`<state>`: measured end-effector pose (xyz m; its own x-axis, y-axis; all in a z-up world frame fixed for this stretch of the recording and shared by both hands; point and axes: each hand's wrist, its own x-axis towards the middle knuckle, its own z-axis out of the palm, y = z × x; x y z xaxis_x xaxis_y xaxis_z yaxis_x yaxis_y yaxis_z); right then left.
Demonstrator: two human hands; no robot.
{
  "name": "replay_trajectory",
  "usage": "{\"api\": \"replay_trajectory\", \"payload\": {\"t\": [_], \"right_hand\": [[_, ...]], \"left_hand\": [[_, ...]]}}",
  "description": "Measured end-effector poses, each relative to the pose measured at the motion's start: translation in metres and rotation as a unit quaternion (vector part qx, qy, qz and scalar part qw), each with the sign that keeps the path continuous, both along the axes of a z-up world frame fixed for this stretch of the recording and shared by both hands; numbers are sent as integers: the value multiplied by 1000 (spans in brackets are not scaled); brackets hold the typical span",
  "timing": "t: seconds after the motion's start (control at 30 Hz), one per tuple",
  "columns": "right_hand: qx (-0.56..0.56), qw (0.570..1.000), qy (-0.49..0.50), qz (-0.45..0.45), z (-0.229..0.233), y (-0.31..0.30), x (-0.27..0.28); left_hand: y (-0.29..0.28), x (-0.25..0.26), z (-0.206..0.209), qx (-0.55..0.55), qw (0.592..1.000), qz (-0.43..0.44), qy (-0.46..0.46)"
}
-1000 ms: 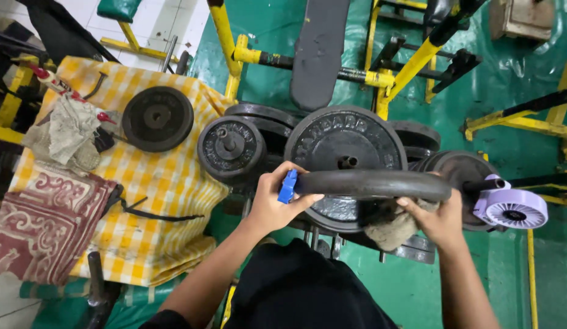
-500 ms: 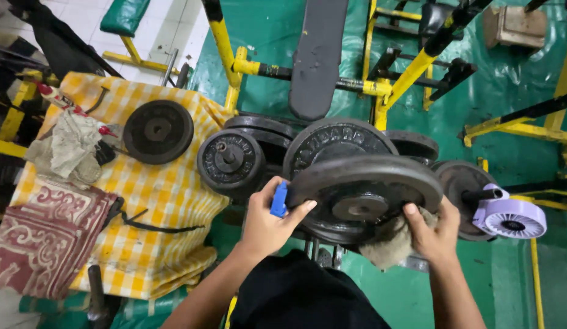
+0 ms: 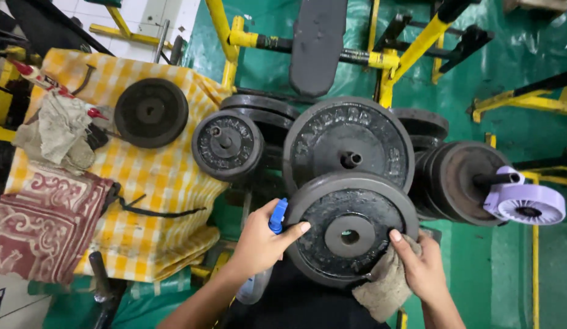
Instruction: Cleaning and wiping down various gym weight plates using a spray bottle and rag.
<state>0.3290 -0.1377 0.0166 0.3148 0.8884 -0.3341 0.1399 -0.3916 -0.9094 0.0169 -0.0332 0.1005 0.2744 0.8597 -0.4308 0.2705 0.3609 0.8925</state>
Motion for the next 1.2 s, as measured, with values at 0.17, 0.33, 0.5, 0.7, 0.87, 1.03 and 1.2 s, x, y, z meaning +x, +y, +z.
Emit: {"api": "replay_trajectory", "payload": {"t": [0.17, 0.33, 0.5, 0.7, 0.87, 1.03, 1.2], "right_hand": [[-83, 996, -16, -25, -26, -16, 7], [-102, 991, 67, -59, -11, -10, -9], [-95, 991, 91, -33, -3, 1, -12], [-122, 974, 178, -72, -28, 6, -6], [-140, 982, 122, -43, -22, 13, 0], [-152, 985, 85, -20, -22, 15, 8], [-106, 992, 4, 67, -8, 20, 18]], "left_hand": [[-6, 0, -14, -44, 999, 3, -5], [-11, -5, -37, -45, 999, 4, 9], [-7, -4, -46, -41, 999, 7, 12], [4, -2, -38, -30, 998, 15, 45], [7, 2, -44, -25, 998, 14, 51], [8, 1, -42, 0, 997, 6, 76], [14, -6, -13, 20, 994, 8, 105]]}}
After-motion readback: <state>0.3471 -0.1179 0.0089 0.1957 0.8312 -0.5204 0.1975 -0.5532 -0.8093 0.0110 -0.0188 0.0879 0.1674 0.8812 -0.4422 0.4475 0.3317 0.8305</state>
